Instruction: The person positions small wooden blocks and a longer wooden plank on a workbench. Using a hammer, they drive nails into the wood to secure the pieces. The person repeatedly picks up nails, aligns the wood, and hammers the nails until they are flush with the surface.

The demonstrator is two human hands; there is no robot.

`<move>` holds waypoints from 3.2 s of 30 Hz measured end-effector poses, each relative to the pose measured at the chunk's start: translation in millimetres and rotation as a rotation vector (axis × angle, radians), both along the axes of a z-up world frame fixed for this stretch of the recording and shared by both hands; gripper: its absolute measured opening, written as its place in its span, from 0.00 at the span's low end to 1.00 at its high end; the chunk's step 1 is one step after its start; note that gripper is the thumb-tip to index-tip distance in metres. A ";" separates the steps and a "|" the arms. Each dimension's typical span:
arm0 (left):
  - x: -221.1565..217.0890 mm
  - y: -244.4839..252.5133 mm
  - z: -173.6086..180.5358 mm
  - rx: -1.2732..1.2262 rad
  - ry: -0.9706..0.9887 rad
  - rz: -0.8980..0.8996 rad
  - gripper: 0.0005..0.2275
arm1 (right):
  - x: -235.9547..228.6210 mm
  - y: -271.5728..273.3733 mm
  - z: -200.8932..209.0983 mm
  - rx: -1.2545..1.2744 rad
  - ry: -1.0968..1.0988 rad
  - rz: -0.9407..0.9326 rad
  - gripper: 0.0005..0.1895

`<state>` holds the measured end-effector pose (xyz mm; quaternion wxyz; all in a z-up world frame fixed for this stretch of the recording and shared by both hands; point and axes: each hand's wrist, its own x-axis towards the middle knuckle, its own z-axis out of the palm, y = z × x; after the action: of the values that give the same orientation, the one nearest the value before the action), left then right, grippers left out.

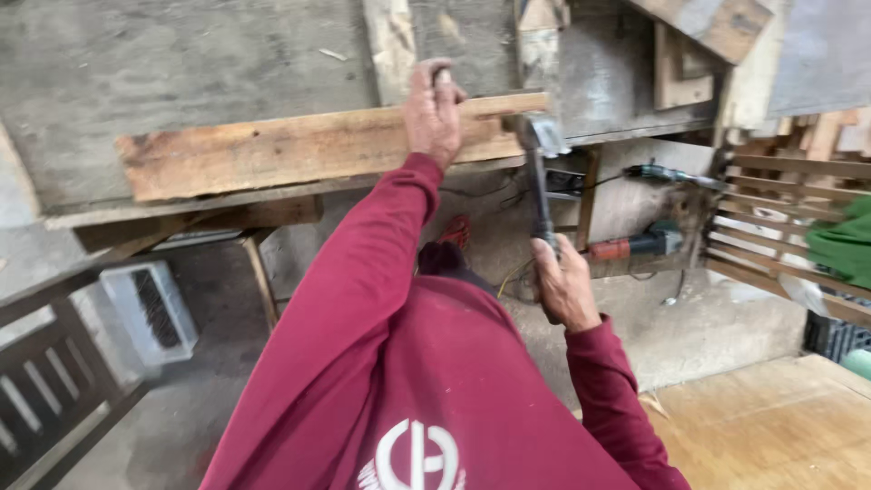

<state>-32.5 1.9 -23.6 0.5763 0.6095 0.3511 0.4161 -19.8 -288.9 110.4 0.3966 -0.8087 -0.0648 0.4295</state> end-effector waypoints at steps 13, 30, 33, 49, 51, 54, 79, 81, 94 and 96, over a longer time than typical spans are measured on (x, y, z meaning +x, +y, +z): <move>-41.1 15.6 35.6 -0.768 -0.356 -0.058 0.13 | -49.0 5.5 -31.0 0.017 -0.030 -0.054 0.14; -270.8 -59.8 19.7 -0.943 -0.243 0.629 0.08 | -105.3 103.9 -24.3 0.075 -0.161 0.896 0.24; -297.2 -43.4 11.2 -0.853 -0.267 0.788 0.07 | -129.9 127.2 -25.4 0.203 -0.211 0.895 0.25; -430.6 164.8 35.8 -0.139 0.400 0.420 0.16 | -246.2 283.0 -109.6 0.215 -0.665 0.580 0.31; -433.5 168.2 45.0 -0.186 0.435 0.328 0.18 | -260.5 271.8 -88.6 0.106 -0.834 0.645 0.32; -442.6 180.2 52.3 -0.140 0.460 0.234 0.19 | -285.7 276.3 -69.7 0.291 -0.878 0.719 0.31; -442.7 169.4 55.6 -0.145 0.438 0.151 0.10 | -269.0 359.4 -245.6 0.475 -1.004 1.088 0.31; -447.0 177.4 54.3 -0.132 0.432 0.116 0.11 | -270.6 359.1 -244.4 0.442 -0.913 1.128 0.28; -433.4 214.0 70.0 -0.047 0.713 0.031 0.12 | -277.5 384.7 -205.4 0.087 -0.135 0.823 0.60; -430.5 214.8 71.5 -0.033 0.649 0.065 0.15 | -292.8 385.2 -212.7 -0.100 -0.202 0.787 0.64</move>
<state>-463.0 216.7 47.9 0.4306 0.6894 0.5424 0.2124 -312.6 96.3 -102.3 0.1538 -0.7788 -0.3868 0.4693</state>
